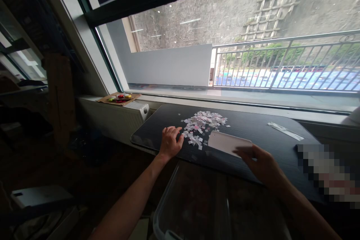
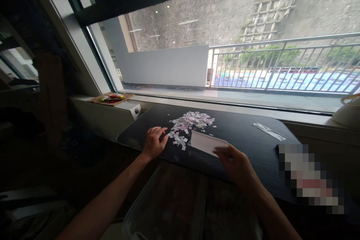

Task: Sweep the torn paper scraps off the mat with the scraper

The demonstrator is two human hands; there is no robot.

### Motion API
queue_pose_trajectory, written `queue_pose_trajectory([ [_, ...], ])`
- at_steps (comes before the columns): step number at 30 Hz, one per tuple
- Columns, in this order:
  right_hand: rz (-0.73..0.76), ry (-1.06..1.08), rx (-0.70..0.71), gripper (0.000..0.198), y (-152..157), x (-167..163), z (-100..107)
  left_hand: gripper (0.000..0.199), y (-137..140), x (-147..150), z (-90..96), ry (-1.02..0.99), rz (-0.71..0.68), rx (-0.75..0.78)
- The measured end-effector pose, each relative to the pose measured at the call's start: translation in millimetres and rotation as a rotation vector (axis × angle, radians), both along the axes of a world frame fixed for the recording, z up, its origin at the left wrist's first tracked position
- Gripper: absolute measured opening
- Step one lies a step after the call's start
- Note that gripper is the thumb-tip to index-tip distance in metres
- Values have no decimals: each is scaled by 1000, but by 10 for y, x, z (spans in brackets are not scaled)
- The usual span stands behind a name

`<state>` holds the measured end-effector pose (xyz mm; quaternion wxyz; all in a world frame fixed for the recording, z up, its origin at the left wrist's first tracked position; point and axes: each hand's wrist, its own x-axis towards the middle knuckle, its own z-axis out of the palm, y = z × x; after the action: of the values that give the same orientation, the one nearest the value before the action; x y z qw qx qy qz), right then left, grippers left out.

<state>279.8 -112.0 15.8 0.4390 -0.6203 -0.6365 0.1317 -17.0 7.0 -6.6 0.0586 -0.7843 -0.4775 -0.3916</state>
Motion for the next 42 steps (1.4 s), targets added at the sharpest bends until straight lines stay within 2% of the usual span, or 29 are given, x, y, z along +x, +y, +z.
queue_pose_trajectory([
  [11, 47, -26, 33, 26, 105, -138, 7, 25, 6, -4, 3, -2, -3, 11],
  [16, 76, -11, -26, 24, -26, -102, 2, 26, -4, -2, 12, -9, -6, 1],
  [19, 87, 24, -16, 24, -76, -141, 25, 26, -11, -1, 21, 1, -10, -11],
  [25, 106, -11, 5, 22, 48, -249, 95, 26, -5, -3, 10, 1, -2, -6],
  [31, -47, -120, -46, 25, -99, -118, 183, 26, -6, 5, 10, -3, -5, -6],
  [36, -43, -158, -38, 22, -160, -88, 230, 25, -14, 7, 14, -16, 1, -14],
  [40, -159, -252, -25, 20, -177, -100, 285, 25, -16, 5, 17, -11, -1, -13],
  [42, -139, -241, 8, 21, -130, -169, 308, 26, -15, 6, 19, -9, -3, -11],
])
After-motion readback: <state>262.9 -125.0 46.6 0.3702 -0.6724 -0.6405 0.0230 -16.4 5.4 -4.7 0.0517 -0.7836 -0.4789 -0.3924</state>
